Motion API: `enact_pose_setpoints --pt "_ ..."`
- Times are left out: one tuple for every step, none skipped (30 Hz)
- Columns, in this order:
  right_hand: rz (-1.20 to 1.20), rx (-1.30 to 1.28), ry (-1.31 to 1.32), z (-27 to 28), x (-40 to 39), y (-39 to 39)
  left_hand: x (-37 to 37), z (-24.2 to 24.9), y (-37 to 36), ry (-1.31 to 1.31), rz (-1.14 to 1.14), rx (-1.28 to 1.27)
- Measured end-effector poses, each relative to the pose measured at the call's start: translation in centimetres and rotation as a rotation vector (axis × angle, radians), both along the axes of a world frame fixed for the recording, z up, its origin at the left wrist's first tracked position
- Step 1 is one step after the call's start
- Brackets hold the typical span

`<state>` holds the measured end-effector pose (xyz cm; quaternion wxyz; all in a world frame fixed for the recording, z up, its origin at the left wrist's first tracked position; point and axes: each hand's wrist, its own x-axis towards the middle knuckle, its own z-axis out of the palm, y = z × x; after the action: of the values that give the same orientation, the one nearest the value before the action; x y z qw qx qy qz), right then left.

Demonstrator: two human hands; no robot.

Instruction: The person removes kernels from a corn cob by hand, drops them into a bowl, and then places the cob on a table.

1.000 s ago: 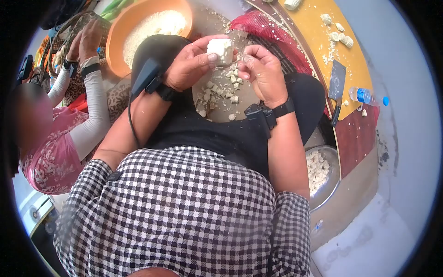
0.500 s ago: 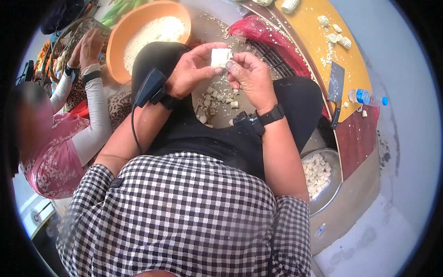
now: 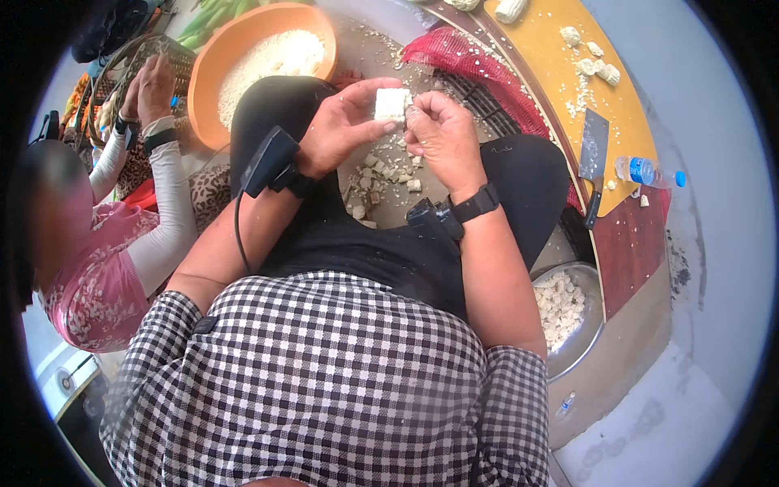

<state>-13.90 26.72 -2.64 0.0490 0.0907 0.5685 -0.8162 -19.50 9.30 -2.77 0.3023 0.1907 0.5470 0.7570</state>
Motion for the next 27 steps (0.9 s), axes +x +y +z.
enact_pose_setpoints --pt "0.009 0.021 -0.004 0.1 0.0 0.0 0.0 -0.1 0.1 -0.002 -0.003 0.001" --pt "-0.001 0.078 0.006 0.1 -0.1 0.0 0.0 -0.1 0.1 0.000 -0.002 -0.011" --pt "-0.009 0.134 0.017 0.1 -0.2 -0.1 0.0 0.0 0.1 0.001 -0.001 -0.023" --pt "-0.018 0.191 0.030 0.1 -0.2 -0.2 -0.1 0.1 0.2 0.004 0.000 -0.035" --pt "-0.002 0.175 0.043 0.2 -0.3 -0.2 -0.1 -0.1 0.3 -0.024 0.017 -0.020" --pt "0.015 0.158 0.056 0.2 -0.4 -0.1 -0.1 -0.5 0.4 -0.052 0.033 -0.006" --pt "0.032 0.141 0.068 0.2 -0.4 -0.1 -0.1 -0.8 0.3 -0.082 0.050 0.008" --pt "0.070 0.063 0.075 0.4 -0.1 -0.3 -0.4 -1.1 0.2 -0.158 0.084 0.028" --pt "0.112 -0.015 0.082 0.7 0.4 -0.6 -0.8 -1.1 0.1 -0.234 0.121 0.050" --pt "0.157 -0.094 0.089 0.9 0.5 -0.8 -1.0 -1.2 -0.1 -0.310 0.161 0.071" --pt "0.152 -0.156 0.070 1.1 0.3 -0.7 -1.0 -1.3 -0.2 -0.256 0.173 0.051" --pt "0.143 -0.217 0.053 1.4 0.2 -0.5 -0.8 -1.0 -0.2 -0.202 0.180 0.030" --pt "0.130 -0.279 0.035 1.7 0.0 -0.2 -0.7 -0.7 -0.2 -0.147 0.183 0.008" --pt "0.113 -0.343 0.034 1.8 -0.2 0.0 -0.6 -0.6 -0.2 -0.111 0.160 -0.014" --pt "0.097 -0.323 0.023 1.4 -0.4 0.2 -0.5 -0.4 -0.1 -0.083 0.149 -0.031" --pt "0.084 -0.301 0.011 0.7 -0.6 0.4 -0.3 0.0 -0.1 -0.053 0.139 -0.046" --pt "0.073 -0.279 0.000 0.2 -0.7 0.5 -0.2 0.2 -0.1 -0.023 0.132 -0.061" --pt "0.068 -0.270 -0.033 0.2 -0.6 0.4 -0.3 0.2 -0.1 -0.017 0.124 -0.067" --pt "0.079 -0.271 -0.032 0.1 -0.6 0.2 -0.3 0.2 -0.2 -0.010 0.115 -0.071" --pt "0.090 -0.272 -0.033 0.1 -0.4 0.0 -0.3 0.1 -0.2 -0.004 0.106 -0.075" --pt "0.099 -0.272 -0.034 0.2 -0.3 0.0 -0.4 0.2 -0.2 -0.021 0.080 -0.076" --pt "0.105 -0.278 -0.020 0.1 -0.3 0.0 -0.4 0.4 -0.3 -0.039 0.053 -0.077" --pt "0.111 -0.284 -0.006 -0.1 -0.3 0.1 -0.3 0.5 -0.3 -0.057 0.026 -0.080" --pt "0.115 -0.291 0.008 -0.2 -0.3 0.2 -0.2 0.4 -0.3 -0.037 -0.001 -0.079" --pt "0.117 -0.287 -0.001 -0.3 -0.3 0.2 -0.2 0.3 -0.2 -0.016 -0.029 -0.078" --pt "0.120 -0.283 -0.009 -0.4 -0.3 0.2 -0.2 0.3 -0.2 0.007 -0.056 -0.078" --pt "0.124 -0.279 -0.018 -0.4 -0.4 0.2 -0.2 0.2 -0.1 -0.044 -0.064 -0.022"
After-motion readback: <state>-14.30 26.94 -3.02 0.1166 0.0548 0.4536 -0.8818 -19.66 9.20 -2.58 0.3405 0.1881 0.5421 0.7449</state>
